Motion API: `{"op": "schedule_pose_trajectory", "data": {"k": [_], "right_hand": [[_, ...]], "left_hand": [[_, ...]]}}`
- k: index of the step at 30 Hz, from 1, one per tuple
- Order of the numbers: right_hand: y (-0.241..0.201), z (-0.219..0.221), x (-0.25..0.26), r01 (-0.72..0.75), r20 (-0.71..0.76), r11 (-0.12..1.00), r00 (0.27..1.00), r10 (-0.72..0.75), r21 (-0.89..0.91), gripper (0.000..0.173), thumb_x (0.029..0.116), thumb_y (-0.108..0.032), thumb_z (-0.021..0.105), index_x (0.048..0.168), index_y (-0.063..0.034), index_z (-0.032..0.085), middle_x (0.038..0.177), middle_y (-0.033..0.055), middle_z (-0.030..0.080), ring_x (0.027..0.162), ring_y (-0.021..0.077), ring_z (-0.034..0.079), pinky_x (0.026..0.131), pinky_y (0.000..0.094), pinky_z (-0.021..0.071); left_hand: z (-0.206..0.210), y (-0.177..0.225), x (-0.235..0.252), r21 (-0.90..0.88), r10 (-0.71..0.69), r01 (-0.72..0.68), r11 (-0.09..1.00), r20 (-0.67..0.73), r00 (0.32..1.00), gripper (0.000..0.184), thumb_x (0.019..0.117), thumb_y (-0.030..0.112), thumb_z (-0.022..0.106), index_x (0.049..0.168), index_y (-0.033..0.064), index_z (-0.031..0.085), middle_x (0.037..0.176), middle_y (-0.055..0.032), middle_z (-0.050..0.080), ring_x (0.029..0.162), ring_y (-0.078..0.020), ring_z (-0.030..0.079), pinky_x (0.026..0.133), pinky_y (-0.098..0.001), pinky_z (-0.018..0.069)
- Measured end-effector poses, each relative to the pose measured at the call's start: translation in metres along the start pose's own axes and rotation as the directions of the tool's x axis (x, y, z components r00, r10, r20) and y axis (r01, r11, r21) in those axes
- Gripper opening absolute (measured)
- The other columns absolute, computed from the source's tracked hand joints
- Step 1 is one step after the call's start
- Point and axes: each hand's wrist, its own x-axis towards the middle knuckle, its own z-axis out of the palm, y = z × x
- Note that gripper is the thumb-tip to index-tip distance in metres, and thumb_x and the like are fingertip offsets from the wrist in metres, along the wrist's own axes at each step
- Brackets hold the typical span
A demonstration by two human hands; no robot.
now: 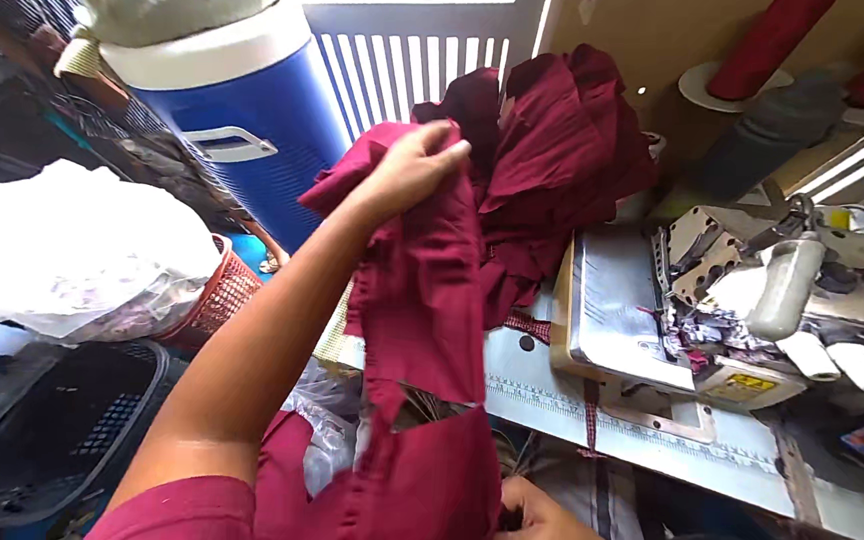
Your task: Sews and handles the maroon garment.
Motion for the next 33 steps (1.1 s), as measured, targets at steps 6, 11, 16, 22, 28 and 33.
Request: {"op": "schedule_pose_trajectory", "data": {"k": [6, 11, 16, 22, 28, 33], "right_hand": [[0.028, -0.014, -0.052, -0.377, -0.189, 0.753, 0.926, 0.327, -0.540, 0.022, 0.0963, -0.020, 0.069, 0.095, 0.0009, 0.076, 0.090, 0.0142, 0.074, 0.086, 0.0237, 0.071, 0.083, 0.0498, 0.0557], [-0.021, -0.036, -0.069, -0.625, -0.559, 0.511, 0.773, 0.301, -0.589, 0.035, 0.0959, -0.037, 0.071, 0.117, -0.0087, 0.073, 0.079, 0.0132, 0.072, 0.069, 0.0314, 0.069, 0.069, 0.0599, 0.0567], [-0.078, -0.031, -0.005, -0.440, -0.520, 0.479, 0.853, -0.042, -0.760, 0.041, 0.1050, -0.046, 0.049, 0.120, -0.0116, 0.066, 0.098, 0.0035, 0.069, 0.085, 0.0148, 0.067, 0.076, 0.0391, 0.0584], [-0.138, -0.013, 0.109, -0.097, -0.273, 0.364, 0.839, -0.471, -0.926, 0.026, 0.1054, -0.029, 0.055, 0.115, -0.0116, 0.072, 0.099, 0.0032, 0.070, 0.090, 0.0127, 0.067, 0.080, 0.0325, 0.0579], [-0.118, -0.064, 0.203, -0.220, -0.164, 0.005, 0.713, -0.682, -0.976, 0.026, 0.1022, -0.030, 0.062, 0.121, -0.0160, 0.073, 0.082, 0.0066, 0.065, 0.074, 0.0247, 0.066, 0.063, 0.0427, 0.0549], [-0.109, -0.066, 0.218, -0.070, 0.061, -0.155, 0.704, -0.708, -0.985, 0.015, 0.0985, -0.017, 0.063, 0.100, -0.0039, 0.071, 0.087, 0.0100, 0.068, 0.084, 0.0272, 0.067, 0.069, 0.0402, 0.0555]], "left_hand": [[0.055, -0.053, -0.038, -0.121, -0.061, 0.078, 0.990, 0.139, 0.988, 0.026, 0.1056, 0.025, 0.056, 0.110, 0.0068, 0.075, 0.099, -0.0047, 0.074, 0.089, -0.0108, 0.068, 0.084, -0.0388, 0.0560], [0.047, -0.039, -0.106, -0.211, -0.070, 0.024, 0.977, -0.212, 0.975, 0.017, 0.1013, 0.023, 0.064, 0.098, 0.0103, 0.075, 0.083, 0.0036, 0.073, 0.075, -0.0042, 0.068, 0.071, -0.0273, 0.0584], [0.041, -0.013, -0.147, -0.588, -0.417, 0.294, 0.754, -0.082, 0.905, 0.047, 0.0960, 0.008, 0.069, 0.140, 0.0059, 0.053, 0.085, -0.0014, 0.074, 0.069, -0.0066, 0.069, 0.066, -0.0257, 0.0594], [0.028, -0.010, -0.155, -0.523, -0.335, 0.234, 0.820, -0.106, 0.936, 0.065, 0.0870, 0.002, 0.077, 0.144, 0.0103, 0.048, 0.078, -0.0044, 0.072, 0.062, -0.0095, 0.066, 0.060, -0.0256, 0.0583], [0.024, -0.013, -0.151, -0.509, -0.250, 0.231, 0.829, 0.032, 0.968, 0.066, 0.0814, -0.001, 0.080, 0.139, 0.0102, 0.051, 0.078, -0.0083, 0.070, 0.064, -0.0139, 0.067, 0.064, -0.0291, 0.0601], [0.022, -0.016, -0.146, -0.507, -0.219, 0.232, 0.830, 0.086, 0.972, 0.066, 0.0804, -0.003, 0.080, 0.139, 0.0102, 0.053, 0.082, -0.0076, 0.072, 0.065, -0.0128, 0.067, 0.063, -0.0269, 0.0589]]}}
